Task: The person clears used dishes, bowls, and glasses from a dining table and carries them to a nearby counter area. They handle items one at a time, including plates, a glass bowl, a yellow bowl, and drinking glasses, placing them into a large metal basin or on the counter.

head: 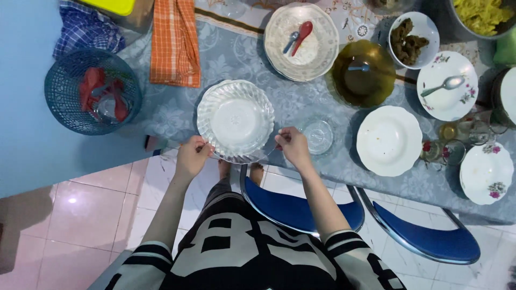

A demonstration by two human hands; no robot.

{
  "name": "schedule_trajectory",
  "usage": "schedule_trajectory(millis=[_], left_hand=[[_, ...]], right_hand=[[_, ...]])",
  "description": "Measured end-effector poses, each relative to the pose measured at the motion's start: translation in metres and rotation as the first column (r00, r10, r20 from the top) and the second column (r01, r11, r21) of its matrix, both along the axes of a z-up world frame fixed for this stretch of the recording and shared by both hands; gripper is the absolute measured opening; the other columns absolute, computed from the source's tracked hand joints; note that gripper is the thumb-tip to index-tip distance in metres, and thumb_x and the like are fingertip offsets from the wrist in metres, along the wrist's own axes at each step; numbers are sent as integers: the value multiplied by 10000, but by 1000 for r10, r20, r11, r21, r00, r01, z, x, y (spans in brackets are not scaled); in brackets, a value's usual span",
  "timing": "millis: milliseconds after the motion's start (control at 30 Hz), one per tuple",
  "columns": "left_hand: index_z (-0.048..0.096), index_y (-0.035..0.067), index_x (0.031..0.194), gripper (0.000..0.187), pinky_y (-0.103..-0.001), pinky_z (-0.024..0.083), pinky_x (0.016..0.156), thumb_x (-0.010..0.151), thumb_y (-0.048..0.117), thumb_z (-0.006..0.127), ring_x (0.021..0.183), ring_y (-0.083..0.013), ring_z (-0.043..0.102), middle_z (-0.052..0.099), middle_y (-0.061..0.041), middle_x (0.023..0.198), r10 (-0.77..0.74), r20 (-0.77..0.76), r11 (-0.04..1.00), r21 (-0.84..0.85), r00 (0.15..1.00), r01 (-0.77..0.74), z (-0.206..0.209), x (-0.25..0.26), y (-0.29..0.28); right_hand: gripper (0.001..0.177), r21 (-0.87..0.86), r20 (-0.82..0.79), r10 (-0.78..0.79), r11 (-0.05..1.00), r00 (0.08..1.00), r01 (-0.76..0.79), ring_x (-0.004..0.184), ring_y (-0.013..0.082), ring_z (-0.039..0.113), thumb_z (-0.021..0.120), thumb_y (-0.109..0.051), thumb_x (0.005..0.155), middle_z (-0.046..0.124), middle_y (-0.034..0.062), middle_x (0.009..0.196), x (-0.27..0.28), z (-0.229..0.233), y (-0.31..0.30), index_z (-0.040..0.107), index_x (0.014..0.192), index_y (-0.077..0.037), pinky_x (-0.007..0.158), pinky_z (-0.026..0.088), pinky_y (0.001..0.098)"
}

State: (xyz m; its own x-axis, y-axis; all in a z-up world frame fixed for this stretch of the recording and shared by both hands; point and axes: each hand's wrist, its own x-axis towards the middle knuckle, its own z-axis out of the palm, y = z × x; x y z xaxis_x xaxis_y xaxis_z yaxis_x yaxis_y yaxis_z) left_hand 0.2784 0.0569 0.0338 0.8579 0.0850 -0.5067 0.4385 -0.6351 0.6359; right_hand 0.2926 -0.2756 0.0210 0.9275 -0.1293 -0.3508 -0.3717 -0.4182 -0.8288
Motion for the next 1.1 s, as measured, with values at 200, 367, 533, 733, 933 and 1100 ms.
schedule_trajectory(millis=[200,367,533,733,933,1100], left_hand=[[647,93,1028,176,-383,543,832,943,247,635,900,-259,749,788,-46,835,-24,40,999,-40,999,25,5,10,3],[654,93,1055,196,-358,554,812,955,259,626,899,-229,750,791,-25,828,-14,9,999,-49,1000,14,10,12,6],[642,72,1081,233,-414,549,848,951,265,638,973,-284,739,793,-79,900,-29,23,1000,-10,999,29,12,14,5],[640,120,1088,228,-384,543,832,944,296,637,934,-232,749,791,-17,832,-22,-34,1000,-3,999,22,-7,18,8],[636,112,1071,211,-345,537,792,934,271,657,847,-187,751,786,-23,828,44,-35,996,-81,998,-47,-8,19,8],[641,133,1086,322,-400,569,841,922,408,676,975,-265,741,785,-70,979,66,-36,989,137,997,-60,6,27,20]], right_hand=[[204,-91,5,52,995,999,-51,726,290,759,742,-143,933,760,152,841,10,8,11,696,1064,7,685,559,379],[228,-165,-19,57,984,998,-59,803,317,758,754,-165,911,769,154,883,14,19,20,701,1069,-8,738,560,398],[230,-181,-35,53,982,998,-58,814,331,752,751,-185,914,763,151,880,16,15,22,693,1066,-22,749,553,415],[267,-194,-59,71,978,996,-81,882,368,744,754,-217,908,768,170,926,17,13,20,684,1084,-29,784,556,455],[276,-182,-39,69,981,997,-75,863,342,744,772,-226,897,766,150,907,16,9,14,687,1081,-39,769,557,441],[492,-254,-49,-66,966,997,51,958,384,732,779,-492,919,759,175,984,-4,31,-27,704,1124,-51,808,568,465]])
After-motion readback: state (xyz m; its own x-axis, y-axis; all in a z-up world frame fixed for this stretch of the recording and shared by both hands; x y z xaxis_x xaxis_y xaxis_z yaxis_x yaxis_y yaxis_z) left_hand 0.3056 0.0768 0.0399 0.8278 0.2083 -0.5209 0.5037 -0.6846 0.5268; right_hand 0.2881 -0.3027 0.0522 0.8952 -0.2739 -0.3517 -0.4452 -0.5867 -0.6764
